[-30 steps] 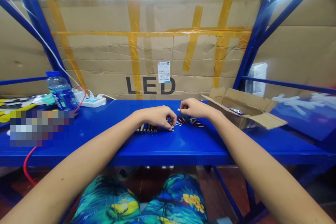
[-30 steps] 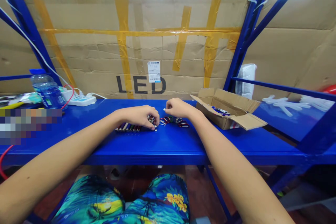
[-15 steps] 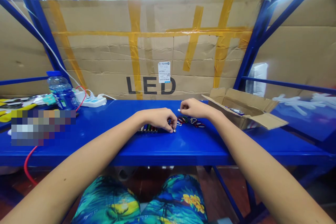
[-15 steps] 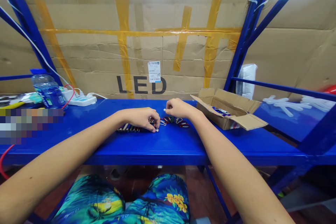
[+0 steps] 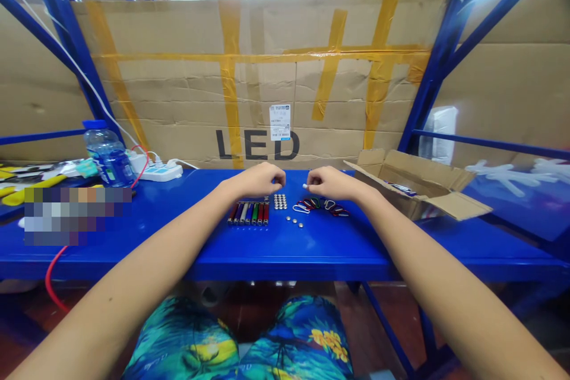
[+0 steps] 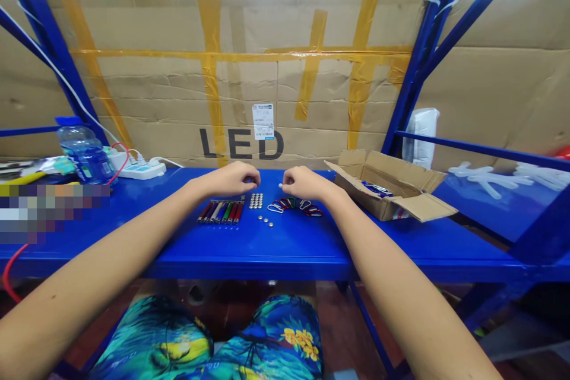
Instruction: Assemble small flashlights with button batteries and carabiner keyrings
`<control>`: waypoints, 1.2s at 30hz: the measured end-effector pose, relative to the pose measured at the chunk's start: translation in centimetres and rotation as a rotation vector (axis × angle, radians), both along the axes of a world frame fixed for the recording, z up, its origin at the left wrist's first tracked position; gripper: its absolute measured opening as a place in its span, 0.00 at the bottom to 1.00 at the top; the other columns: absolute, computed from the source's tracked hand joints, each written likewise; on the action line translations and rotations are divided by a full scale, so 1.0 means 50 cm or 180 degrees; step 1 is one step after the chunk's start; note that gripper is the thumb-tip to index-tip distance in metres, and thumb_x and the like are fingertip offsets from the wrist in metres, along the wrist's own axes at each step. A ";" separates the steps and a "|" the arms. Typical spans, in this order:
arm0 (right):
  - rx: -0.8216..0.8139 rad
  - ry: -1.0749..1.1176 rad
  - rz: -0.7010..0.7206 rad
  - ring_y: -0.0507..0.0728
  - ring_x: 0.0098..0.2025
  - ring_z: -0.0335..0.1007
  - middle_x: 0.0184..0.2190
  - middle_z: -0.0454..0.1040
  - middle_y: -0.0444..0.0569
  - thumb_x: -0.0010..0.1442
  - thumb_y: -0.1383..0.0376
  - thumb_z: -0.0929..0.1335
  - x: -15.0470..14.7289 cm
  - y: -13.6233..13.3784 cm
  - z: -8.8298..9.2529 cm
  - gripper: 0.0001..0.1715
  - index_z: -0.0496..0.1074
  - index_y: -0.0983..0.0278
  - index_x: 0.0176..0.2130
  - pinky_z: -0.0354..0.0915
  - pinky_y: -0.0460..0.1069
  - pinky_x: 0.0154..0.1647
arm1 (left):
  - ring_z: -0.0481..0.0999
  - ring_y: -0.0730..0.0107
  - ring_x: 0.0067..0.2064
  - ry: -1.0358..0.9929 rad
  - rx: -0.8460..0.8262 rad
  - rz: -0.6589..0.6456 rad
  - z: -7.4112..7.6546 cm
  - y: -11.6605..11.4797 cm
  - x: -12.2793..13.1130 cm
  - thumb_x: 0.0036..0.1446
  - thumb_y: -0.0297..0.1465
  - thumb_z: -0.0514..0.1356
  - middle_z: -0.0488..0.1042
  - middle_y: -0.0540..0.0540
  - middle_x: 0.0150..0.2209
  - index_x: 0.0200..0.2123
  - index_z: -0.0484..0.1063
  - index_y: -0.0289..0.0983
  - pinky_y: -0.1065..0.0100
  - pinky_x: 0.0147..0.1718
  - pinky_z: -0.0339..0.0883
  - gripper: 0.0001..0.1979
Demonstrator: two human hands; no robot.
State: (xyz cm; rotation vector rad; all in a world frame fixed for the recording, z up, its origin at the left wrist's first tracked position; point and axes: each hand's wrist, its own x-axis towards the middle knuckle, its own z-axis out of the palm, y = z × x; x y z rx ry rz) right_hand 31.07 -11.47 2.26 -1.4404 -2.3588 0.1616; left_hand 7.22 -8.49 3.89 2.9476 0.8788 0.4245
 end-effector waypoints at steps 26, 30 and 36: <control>0.0163 0.0405 0.0437 0.55 0.35 0.64 0.35 0.73 0.50 0.59 0.68 0.62 -0.013 0.002 -0.010 0.08 0.69 0.65 0.39 0.60 0.49 0.38 | 0.74 0.67 0.32 -0.0022 -0.0670 0.1287 -0.061 0.112 -0.040 0.46 0.31 0.66 0.78 0.42 0.31 0.27 0.76 0.35 0.68 0.33 0.63 0.06; 0.0149 0.0404 0.0464 0.55 0.35 0.63 0.33 0.71 0.49 0.59 0.68 0.62 -0.014 0.002 -0.011 0.08 0.69 0.64 0.38 0.60 0.49 0.38 | 0.74 0.67 0.33 -0.0109 -0.0723 0.1275 -0.062 0.114 -0.043 0.45 0.30 0.65 0.78 0.44 0.31 0.27 0.76 0.35 0.68 0.33 0.64 0.04; 0.0229 0.0420 0.0564 0.55 0.35 0.63 0.33 0.70 0.47 0.59 0.69 0.62 -0.009 0.012 -0.019 0.07 0.67 0.63 0.38 0.60 0.49 0.39 | 0.73 0.69 0.30 -0.0219 -0.0965 0.1304 -0.065 0.114 -0.049 0.43 0.29 0.63 0.78 0.46 0.28 0.26 0.75 0.34 0.70 0.29 0.63 0.04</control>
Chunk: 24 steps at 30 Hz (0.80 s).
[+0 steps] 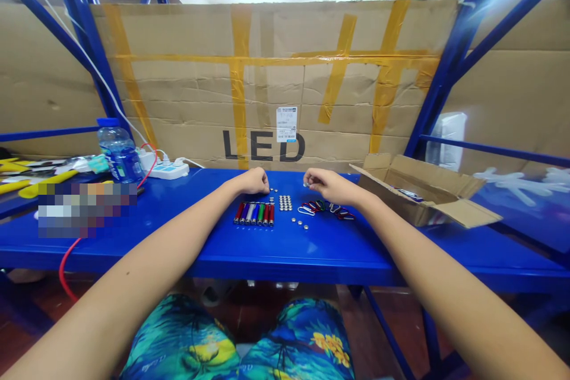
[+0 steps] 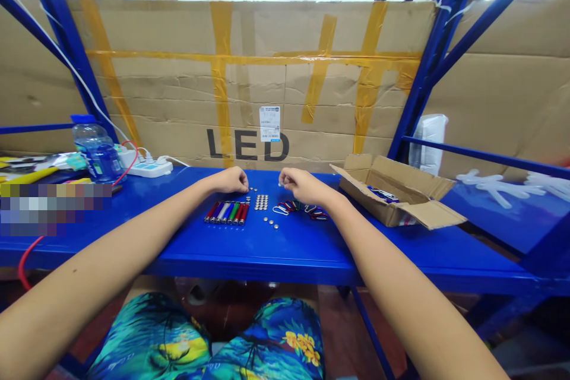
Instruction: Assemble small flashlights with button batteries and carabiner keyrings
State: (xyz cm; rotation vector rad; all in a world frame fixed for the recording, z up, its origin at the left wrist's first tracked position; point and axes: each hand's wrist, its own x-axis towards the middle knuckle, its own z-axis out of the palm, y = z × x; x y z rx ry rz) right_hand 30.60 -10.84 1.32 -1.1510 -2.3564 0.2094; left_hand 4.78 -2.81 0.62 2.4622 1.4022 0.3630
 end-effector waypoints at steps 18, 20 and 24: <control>-0.0839 0.1169 0.0298 0.53 0.33 0.68 0.32 0.71 0.47 0.61 0.70 0.61 -0.030 -0.015 -0.001 0.03 0.60 0.63 0.36 0.67 0.50 0.36 | 0.76 0.69 0.40 -0.0827 0.2283 -0.1483 0.025 -0.119 0.097 0.63 0.28 0.54 0.79 0.43 0.39 0.42 0.76 0.35 0.68 0.42 0.67 0.11; -0.0908 0.1300 0.0396 0.53 0.33 0.68 0.31 0.71 0.46 0.61 0.70 0.62 -0.032 -0.015 -0.001 0.02 0.60 0.62 0.36 0.67 0.50 0.36 | 0.76 0.70 0.39 -0.0796 0.2395 -0.1518 0.018 -0.111 0.096 0.63 0.27 0.54 0.79 0.43 0.38 0.42 0.76 0.36 0.67 0.41 0.67 0.11; -0.0933 0.1520 0.0551 0.53 0.33 0.68 0.31 0.71 0.46 0.60 0.68 0.63 -0.027 -0.006 -0.006 0.03 0.61 0.62 0.36 0.67 0.51 0.36 | 0.76 0.69 0.36 -0.0800 0.2634 -0.1657 0.012 -0.105 0.093 0.63 0.29 0.54 0.78 0.44 0.35 0.42 0.76 0.37 0.67 0.37 0.68 0.11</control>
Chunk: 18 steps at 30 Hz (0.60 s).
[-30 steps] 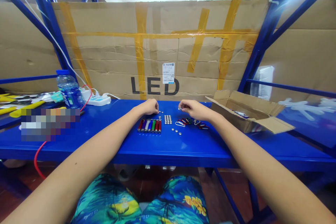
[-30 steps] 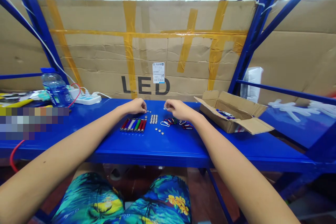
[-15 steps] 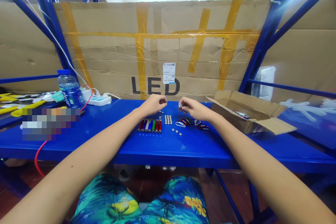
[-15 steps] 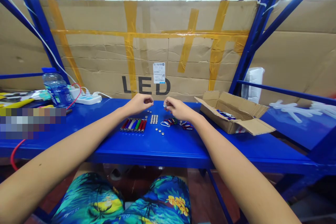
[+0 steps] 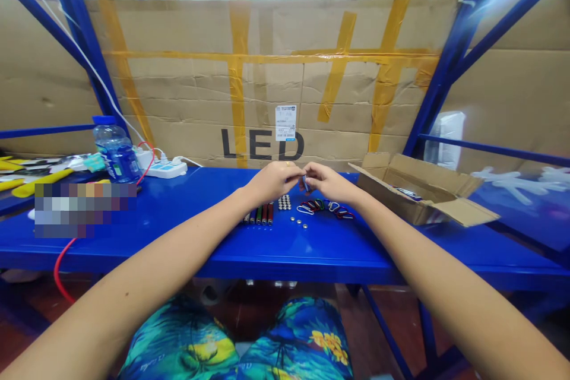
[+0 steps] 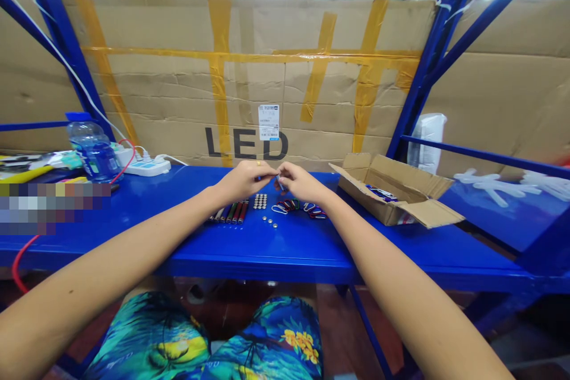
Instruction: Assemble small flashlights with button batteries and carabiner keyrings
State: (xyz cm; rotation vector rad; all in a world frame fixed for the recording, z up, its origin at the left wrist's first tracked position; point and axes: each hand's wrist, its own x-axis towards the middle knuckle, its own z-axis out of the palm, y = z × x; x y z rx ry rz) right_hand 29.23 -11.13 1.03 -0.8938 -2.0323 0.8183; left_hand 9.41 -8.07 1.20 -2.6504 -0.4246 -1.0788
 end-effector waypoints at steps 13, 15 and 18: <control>0.1043 -0.0931 -0.0324 0.58 0.42 0.67 0.39 0.72 0.51 0.56 0.72 0.61 0.021 0.000 0.004 0.08 0.63 0.61 0.37 0.62 0.55 0.46 | 0.76 0.63 0.40 0.0271 -0.0965 0.1219 0.005 0.076 -0.080 0.55 0.28 0.57 0.79 0.41 0.39 0.41 0.78 0.34 0.64 0.40 0.67 0.12; 0.0989 -0.0941 -0.0295 0.58 0.42 0.67 0.39 0.72 0.51 0.57 0.72 0.60 0.020 -0.003 0.006 0.08 0.62 0.61 0.37 0.62 0.55 0.46 | 0.76 0.62 0.44 0.0423 -0.1357 0.1223 -0.011 0.093 -0.090 0.56 0.27 0.56 0.79 0.41 0.43 0.43 0.78 0.35 0.65 0.44 0.67 0.14; 0.0931 -0.0978 -0.0272 0.58 0.41 0.67 0.38 0.73 0.51 0.57 0.73 0.60 0.019 -0.002 0.004 0.08 0.61 0.61 0.37 0.62 0.55 0.46 | 0.76 0.61 0.48 0.0675 -0.1623 0.1161 -0.030 0.109 -0.094 0.57 0.30 0.56 0.79 0.41 0.47 0.46 0.77 0.35 0.65 0.47 0.66 0.16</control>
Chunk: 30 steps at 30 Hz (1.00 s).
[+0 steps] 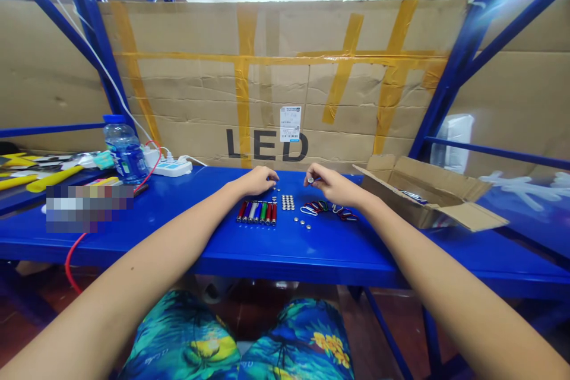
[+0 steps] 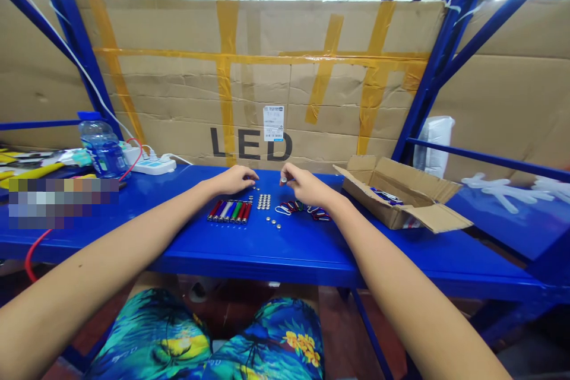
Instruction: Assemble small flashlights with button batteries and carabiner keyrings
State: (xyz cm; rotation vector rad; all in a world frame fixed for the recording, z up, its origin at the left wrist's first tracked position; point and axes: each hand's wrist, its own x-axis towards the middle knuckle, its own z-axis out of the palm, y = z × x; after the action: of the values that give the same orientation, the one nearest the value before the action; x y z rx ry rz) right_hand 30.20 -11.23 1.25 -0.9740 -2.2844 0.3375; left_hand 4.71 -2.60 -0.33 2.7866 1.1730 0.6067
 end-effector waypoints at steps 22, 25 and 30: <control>-0.0365 0.0185 -0.0016 0.56 0.36 0.65 0.32 0.71 0.48 0.56 0.71 0.61 -0.011 0.018 -0.013 0.06 0.66 0.63 0.33 0.63 0.52 0.40 | 0.73 0.69 0.35 -0.0943 0.0577 -0.0394 0.054 -0.089 0.061 0.58 0.28 0.58 0.76 0.47 0.33 0.34 0.72 0.36 0.68 0.35 0.64 0.03; -0.0529 0.0333 0.0038 0.55 0.35 0.65 0.31 0.70 0.48 0.57 0.69 0.62 -0.016 0.021 -0.015 0.03 0.65 0.63 0.33 0.63 0.52 0.39 | 0.73 0.71 0.35 -0.0934 0.0783 -0.0783 0.059 -0.120 0.088 0.59 0.25 0.57 0.77 0.47 0.33 0.36 0.72 0.36 0.68 0.37 0.65 0.04; -0.0843 0.0559 0.0233 0.55 0.36 0.67 0.32 0.71 0.48 0.56 0.68 0.64 -0.021 0.013 -0.009 0.04 0.66 0.63 0.35 0.65 0.53 0.41 | 0.74 0.70 0.38 -0.0914 0.0958 -0.1026 0.046 -0.122 0.103 0.60 0.25 0.56 0.76 0.46 0.35 0.36 0.73 0.36 0.66 0.40 0.66 0.05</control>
State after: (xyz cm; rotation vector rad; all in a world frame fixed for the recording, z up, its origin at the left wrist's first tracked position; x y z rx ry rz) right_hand 29.16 -10.57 0.82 -0.9485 -2.1536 0.7429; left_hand 9.84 -8.68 1.96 2.8953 0.6049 1.1784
